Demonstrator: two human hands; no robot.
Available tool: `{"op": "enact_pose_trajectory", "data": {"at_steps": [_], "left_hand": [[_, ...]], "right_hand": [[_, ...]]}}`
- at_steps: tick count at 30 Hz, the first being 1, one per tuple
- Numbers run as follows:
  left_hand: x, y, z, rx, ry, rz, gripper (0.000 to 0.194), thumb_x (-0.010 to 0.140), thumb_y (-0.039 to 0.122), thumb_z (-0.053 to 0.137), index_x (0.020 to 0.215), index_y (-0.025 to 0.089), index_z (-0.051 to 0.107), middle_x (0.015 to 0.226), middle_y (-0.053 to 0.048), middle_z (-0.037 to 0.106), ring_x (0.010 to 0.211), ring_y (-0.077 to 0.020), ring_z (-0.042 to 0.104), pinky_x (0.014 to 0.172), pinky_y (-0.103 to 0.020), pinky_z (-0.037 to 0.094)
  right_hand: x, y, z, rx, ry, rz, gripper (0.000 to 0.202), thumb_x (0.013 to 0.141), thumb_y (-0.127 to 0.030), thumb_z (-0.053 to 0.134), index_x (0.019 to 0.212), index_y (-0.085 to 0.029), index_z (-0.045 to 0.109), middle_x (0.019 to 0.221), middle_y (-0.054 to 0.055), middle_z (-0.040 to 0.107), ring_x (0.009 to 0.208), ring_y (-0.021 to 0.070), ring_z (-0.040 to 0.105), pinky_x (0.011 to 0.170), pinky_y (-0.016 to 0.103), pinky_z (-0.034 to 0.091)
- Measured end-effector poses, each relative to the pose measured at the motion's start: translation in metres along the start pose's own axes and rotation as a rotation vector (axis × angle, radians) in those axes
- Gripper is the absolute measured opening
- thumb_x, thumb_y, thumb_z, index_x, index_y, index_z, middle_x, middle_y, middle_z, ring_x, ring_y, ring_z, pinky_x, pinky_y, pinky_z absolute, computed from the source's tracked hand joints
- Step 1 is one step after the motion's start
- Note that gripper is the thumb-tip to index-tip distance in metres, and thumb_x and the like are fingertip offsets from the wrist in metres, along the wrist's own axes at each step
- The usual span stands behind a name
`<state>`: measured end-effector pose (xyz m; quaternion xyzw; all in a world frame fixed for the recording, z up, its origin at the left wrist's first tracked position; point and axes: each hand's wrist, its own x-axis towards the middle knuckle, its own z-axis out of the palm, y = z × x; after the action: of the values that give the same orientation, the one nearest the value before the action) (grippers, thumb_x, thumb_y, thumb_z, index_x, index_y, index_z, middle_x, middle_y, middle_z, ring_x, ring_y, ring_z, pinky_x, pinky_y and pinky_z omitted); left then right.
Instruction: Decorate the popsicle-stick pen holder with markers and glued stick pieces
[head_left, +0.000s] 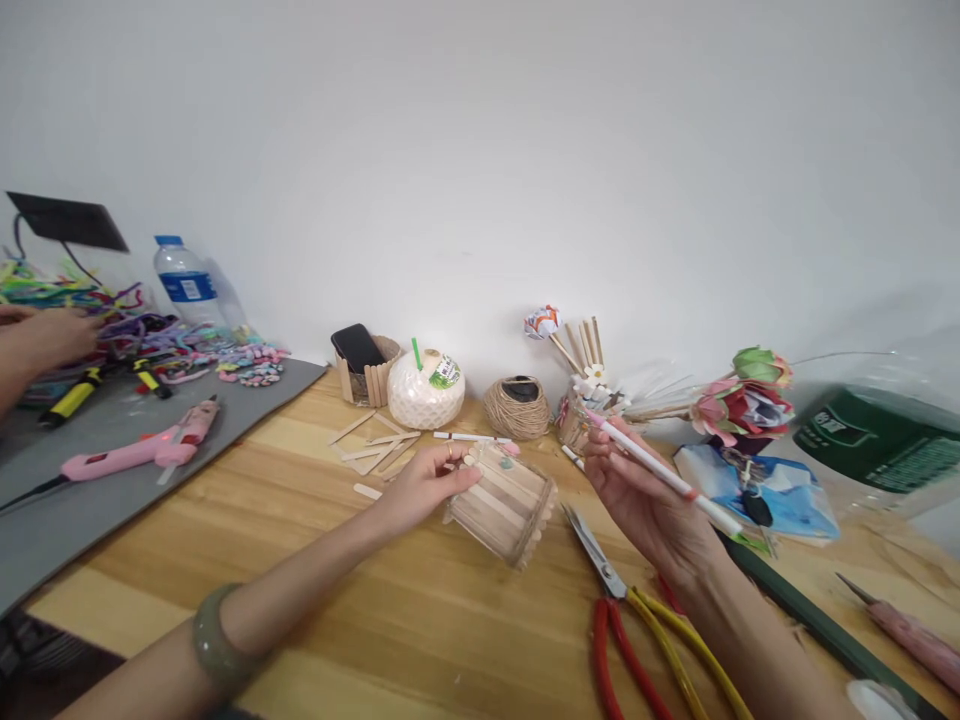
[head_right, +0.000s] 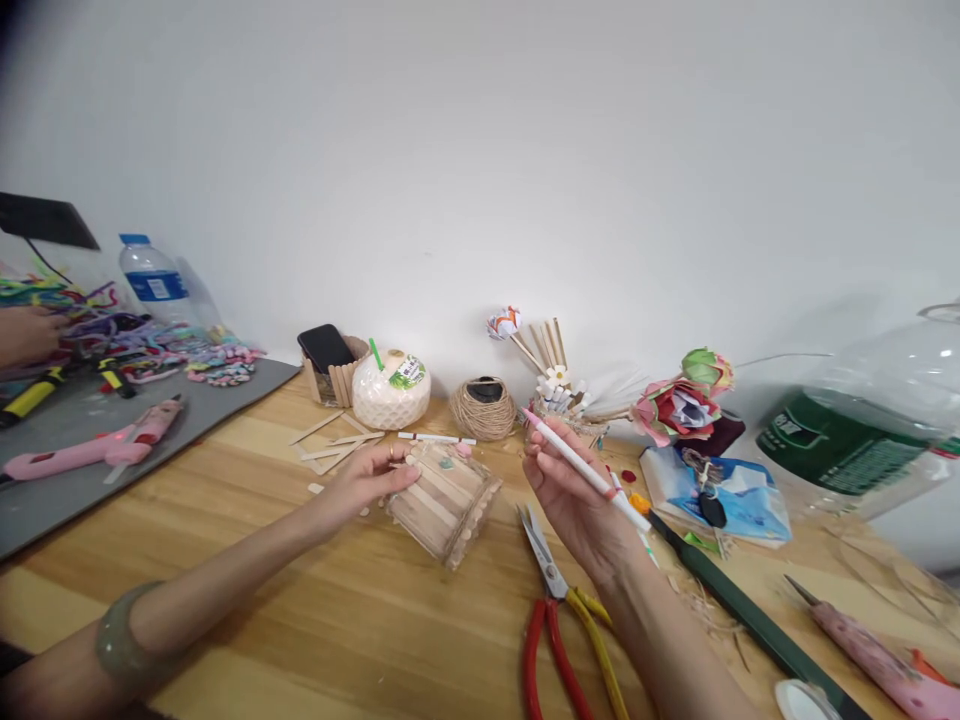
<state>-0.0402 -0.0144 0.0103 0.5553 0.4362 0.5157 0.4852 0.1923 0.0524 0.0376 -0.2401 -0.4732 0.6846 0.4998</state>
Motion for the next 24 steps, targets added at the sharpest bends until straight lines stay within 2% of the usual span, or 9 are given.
{"op": "enact_pose_trajectory", "data": {"at_steps": [2, 4, 7, 9, 15, 19, 24], "left_hand": [[0.002, 0.001, 0.003, -0.087, 0.011, -0.018, 0.033, 0.069, 0.046, 0.068, 0.082, 0.016, 0.068, 0.079, -0.004, 0.066, 0.079, -0.0208, 0.057, 0.073, -0.029, 0.043], [0.005, 0.002, 0.006, -0.140, 0.054, -0.051, 0.024, 0.067, 0.039, 0.068, 0.075, 0.016, 0.067, 0.073, -0.003, 0.064, 0.076, -0.0199, 0.056, 0.071, -0.028, 0.042], [0.008, 0.002, 0.014, -0.147, 0.125, -0.073, 0.017, 0.066, 0.032, 0.063, 0.060, 0.017, 0.060, 0.061, 0.001, 0.055, 0.065, -0.0156, 0.050, 0.062, -0.025, 0.038], [0.008, 0.003, 0.021, -0.145, 0.144, -0.070, 0.020, 0.069, 0.034, 0.061, 0.059, 0.017, 0.056, 0.059, 0.002, 0.050, 0.062, -0.0140, 0.046, 0.059, -0.024, 0.035], [0.001, -0.005, 0.039, 0.019, 0.260, 0.020, 0.039, 0.080, 0.047, 0.052, 0.057, 0.020, 0.036, 0.056, 0.005, 0.033, 0.055, -0.0113, 0.032, 0.052, -0.024, 0.027], [-0.006, -0.015, 0.040, 0.132, 0.280, 0.046, 0.036, 0.086, 0.044, 0.045, 0.060, 0.021, 0.035, 0.058, 0.005, 0.033, 0.056, -0.0119, 0.032, 0.053, -0.024, 0.028], [-0.011, -0.019, 0.040, 0.236, 0.276, 0.081, 0.034, 0.086, 0.042, 0.044, 0.060, 0.021, 0.036, 0.057, 0.005, 0.034, 0.055, -0.0121, 0.035, 0.054, -0.024, 0.030]], "right_hand": [[0.002, -0.001, 0.009, -0.080, -0.016, -0.047, 0.023, 0.065, -0.028, 0.078, 0.083, -0.025, 0.064, 0.074, -0.003, 0.057, 0.068, 0.0099, 0.055, 0.062, 0.019, 0.049], [0.002, -0.001, 0.019, -0.152, -0.025, -0.066, 0.016, 0.071, -0.032, 0.073, 0.073, -0.022, 0.060, 0.062, -0.004, 0.051, 0.056, 0.0092, 0.046, 0.051, 0.020, 0.041], [0.002, 0.005, 0.035, -0.197, -0.036, -0.083, 0.023, 0.069, -0.030, 0.073, 0.063, -0.020, 0.053, 0.052, -0.007, 0.042, 0.046, 0.0073, 0.032, 0.043, 0.020, 0.025], [0.003, 0.011, 0.044, -0.238, -0.043, -0.114, 0.028, 0.067, -0.028, 0.074, 0.062, -0.020, 0.048, 0.050, -0.008, 0.041, 0.046, 0.0072, 0.029, 0.043, 0.021, 0.021], [0.005, 0.019, 0.064, -0.397, -0.054, -0.181, 0.030, 0.070, -0.024, 0.068, 0.059, -0.021, 0.040, 0.052, -0.008, 0.042, 0.049, 0.0093, 0.036, 0.047, 0.021, 0.029], [0.001, 0.020, 0.068, -0.476, -0.111, -0.216, 0.032, 0.075, -0.024, 0.062, 0.056, -0.022, 0.036, 0.050, -0.008, 0.038, 0.047, 0.0090, 0.034, 0.045, 0.020, 0.030], [-0.002, 0.023, 0.065, -0.542, -0.161, -0.219, 0.033, 0.079, -0.026, 0.060, 0.056, -0.022, 0.036, 0.051, -0.008, 0.037, 0.046, 0.0089, 0.032, 0.043, 0.020, 0.028]]}}
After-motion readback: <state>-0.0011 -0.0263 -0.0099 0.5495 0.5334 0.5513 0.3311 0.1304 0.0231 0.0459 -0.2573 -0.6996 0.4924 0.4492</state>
